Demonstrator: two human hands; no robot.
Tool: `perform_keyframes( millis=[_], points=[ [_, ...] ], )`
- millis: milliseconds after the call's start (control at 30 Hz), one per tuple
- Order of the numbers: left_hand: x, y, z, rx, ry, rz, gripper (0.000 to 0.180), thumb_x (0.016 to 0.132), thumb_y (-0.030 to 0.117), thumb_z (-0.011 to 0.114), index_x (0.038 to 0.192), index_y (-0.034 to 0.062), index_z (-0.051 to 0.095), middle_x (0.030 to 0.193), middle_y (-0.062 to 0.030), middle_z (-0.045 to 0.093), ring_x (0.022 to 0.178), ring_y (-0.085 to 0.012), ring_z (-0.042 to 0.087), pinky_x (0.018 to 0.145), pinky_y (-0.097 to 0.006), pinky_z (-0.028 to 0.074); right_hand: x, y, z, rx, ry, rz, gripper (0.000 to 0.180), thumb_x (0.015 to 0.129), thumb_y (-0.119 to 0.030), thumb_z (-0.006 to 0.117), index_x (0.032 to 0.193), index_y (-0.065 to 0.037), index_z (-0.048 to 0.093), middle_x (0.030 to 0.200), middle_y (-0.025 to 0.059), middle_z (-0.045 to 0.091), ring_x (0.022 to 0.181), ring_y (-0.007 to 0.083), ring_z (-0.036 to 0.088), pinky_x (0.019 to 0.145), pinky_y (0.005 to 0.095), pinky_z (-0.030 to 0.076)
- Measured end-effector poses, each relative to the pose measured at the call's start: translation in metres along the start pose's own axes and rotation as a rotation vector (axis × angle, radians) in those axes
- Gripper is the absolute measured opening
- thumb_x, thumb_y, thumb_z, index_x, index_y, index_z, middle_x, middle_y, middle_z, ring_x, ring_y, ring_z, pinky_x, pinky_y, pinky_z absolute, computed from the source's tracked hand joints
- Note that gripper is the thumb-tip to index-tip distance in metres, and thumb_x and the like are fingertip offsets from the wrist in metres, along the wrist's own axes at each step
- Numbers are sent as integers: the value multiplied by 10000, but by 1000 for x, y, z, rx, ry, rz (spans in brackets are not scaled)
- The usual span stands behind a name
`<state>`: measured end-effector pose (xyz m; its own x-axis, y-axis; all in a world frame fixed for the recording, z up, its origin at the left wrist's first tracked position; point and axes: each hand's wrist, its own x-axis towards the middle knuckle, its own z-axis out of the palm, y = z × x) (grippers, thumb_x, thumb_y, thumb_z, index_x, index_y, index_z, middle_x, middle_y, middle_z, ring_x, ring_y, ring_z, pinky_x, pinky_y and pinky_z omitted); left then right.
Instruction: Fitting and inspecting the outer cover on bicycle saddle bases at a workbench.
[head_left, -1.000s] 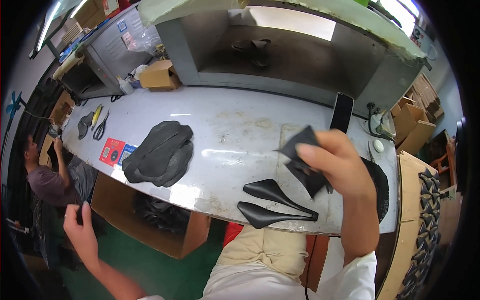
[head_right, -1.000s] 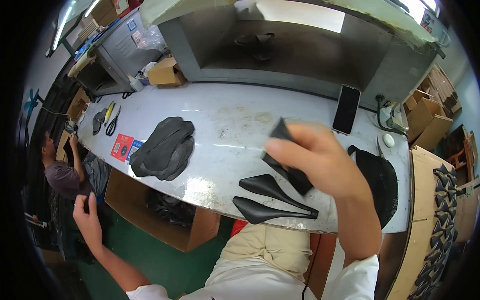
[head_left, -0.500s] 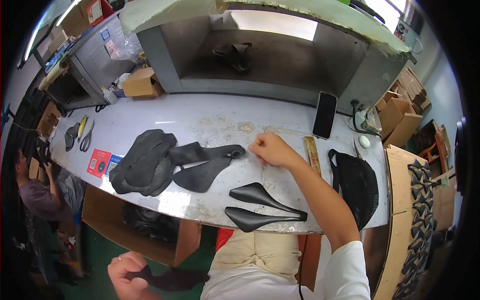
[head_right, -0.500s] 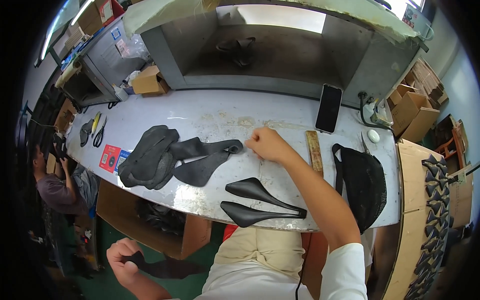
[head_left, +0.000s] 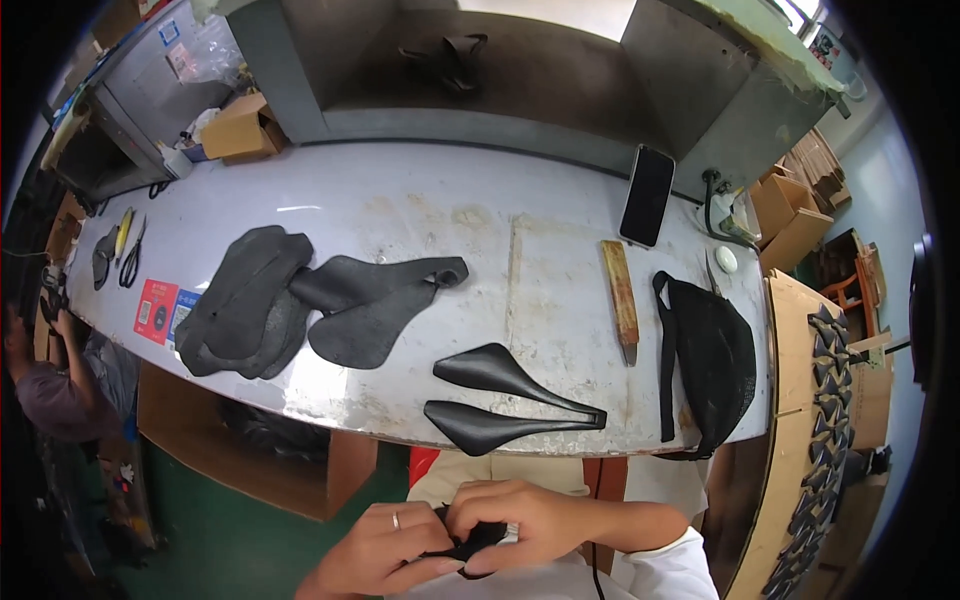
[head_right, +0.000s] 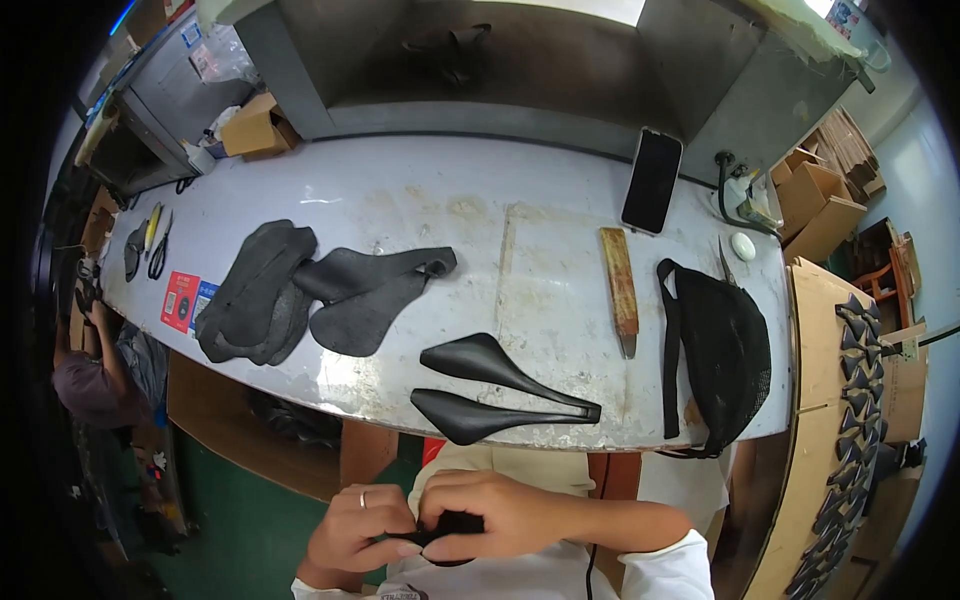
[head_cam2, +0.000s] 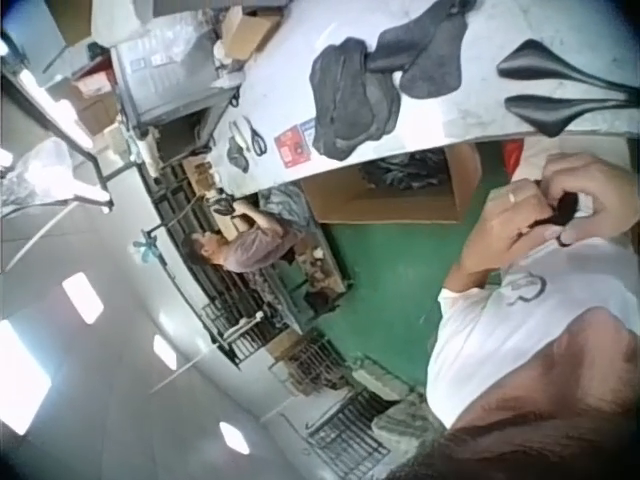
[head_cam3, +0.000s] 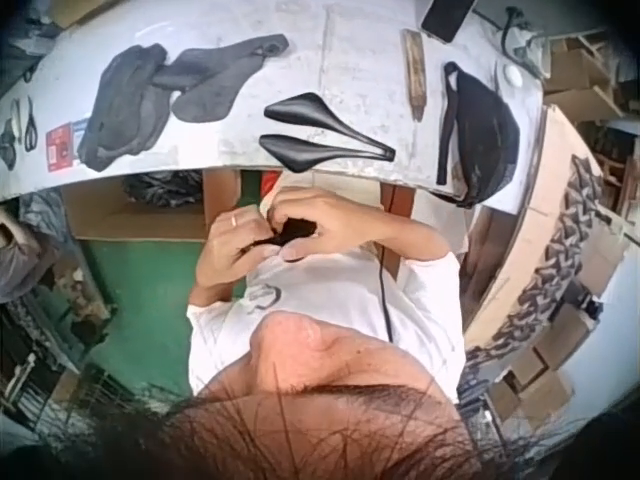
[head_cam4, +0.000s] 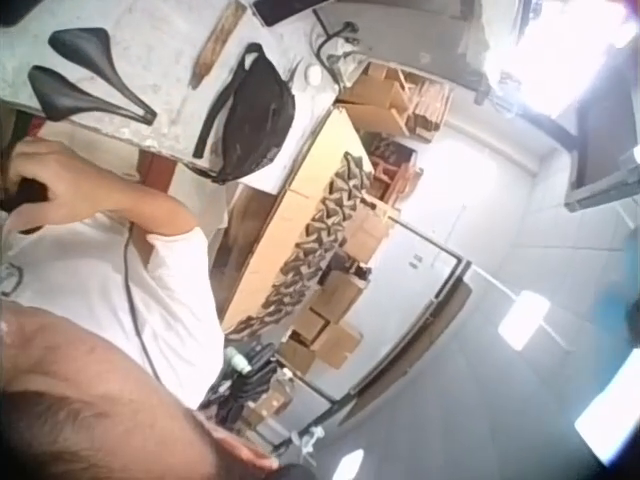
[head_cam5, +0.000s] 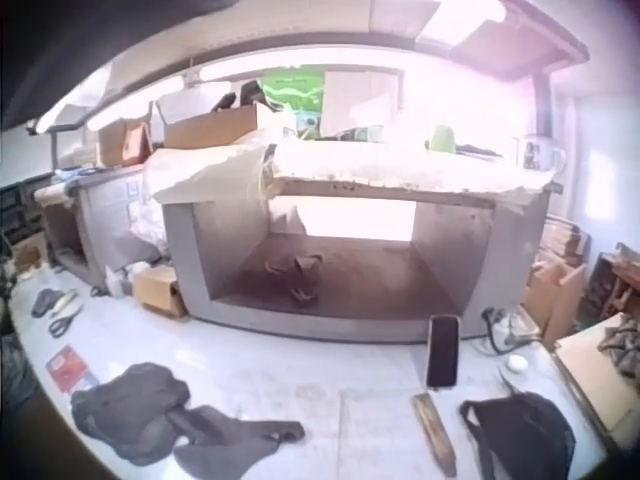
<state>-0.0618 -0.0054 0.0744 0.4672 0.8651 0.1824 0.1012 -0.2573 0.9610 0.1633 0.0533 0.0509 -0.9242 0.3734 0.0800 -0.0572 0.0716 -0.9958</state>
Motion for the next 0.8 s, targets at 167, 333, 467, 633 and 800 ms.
perform_keyframes(
  millis=[167, 333, 467, 633, 800],
  points=[
    [15, -33, 9, -276, 48, -79, 99, 869, 45, 650, 830, -36, 609, 760, -101, 597, 657, -229, 561, 593, -322, 436, -20, 19, 9, 866, 230, 337, 269, 972, -199, 597, 1155, -3, 563, 1002, 47, 614, 916, 102, 545, 807, 250, 439],
    [28, -53, 27, -346, 121, -64, 150, 926, 88, 596, 817, -14, 576, 755, -68, 591, 693, -185, 513, 615, -287, 394, -32, 31, 14, 831, 305, 232, 182, 993, -186, 574, 1013, -6, 576, 958, 43, 561, 846, 105, 502, 761, 247, 415],
    [33, -51, 40, -334, 160, -25, 190, 959, 126, 560, 818, -3, 560, 740, -60, 573, 691, -173, 494, 626, -280, 382, -29, 24, 14, 253, 472, -31, 154, 992, -152, 562, 959, -3, 546, 991, 69, 501, 898, 166, 477, 814, 290, 399],
    [25, -45, 40, -638, 84, -307, 309, 1012, 239, 515, 786, 29, 531, 716, 3, 492, 676, -80, 430, 590, -245, 346, -35, 20, 23, 350, 479, -63, 166, 1020, -153, 512, 942, -6, 519, 985, 51, 478, 889, 141, 455, 803, 272, 391],
    [33, -35, 24, -869, -174, -709, 311, 1015, 287, 523, 807, 56, 545, 767, 61, 499, 666, -10, 394, 566, -206, 321, -52, 16, 27, 655, 407, 118, 183, 1059, -199, 431, 1019, -29, 486, 926, -17, 494, 797, 41, 419, 707, 205, 387]
  ],
)
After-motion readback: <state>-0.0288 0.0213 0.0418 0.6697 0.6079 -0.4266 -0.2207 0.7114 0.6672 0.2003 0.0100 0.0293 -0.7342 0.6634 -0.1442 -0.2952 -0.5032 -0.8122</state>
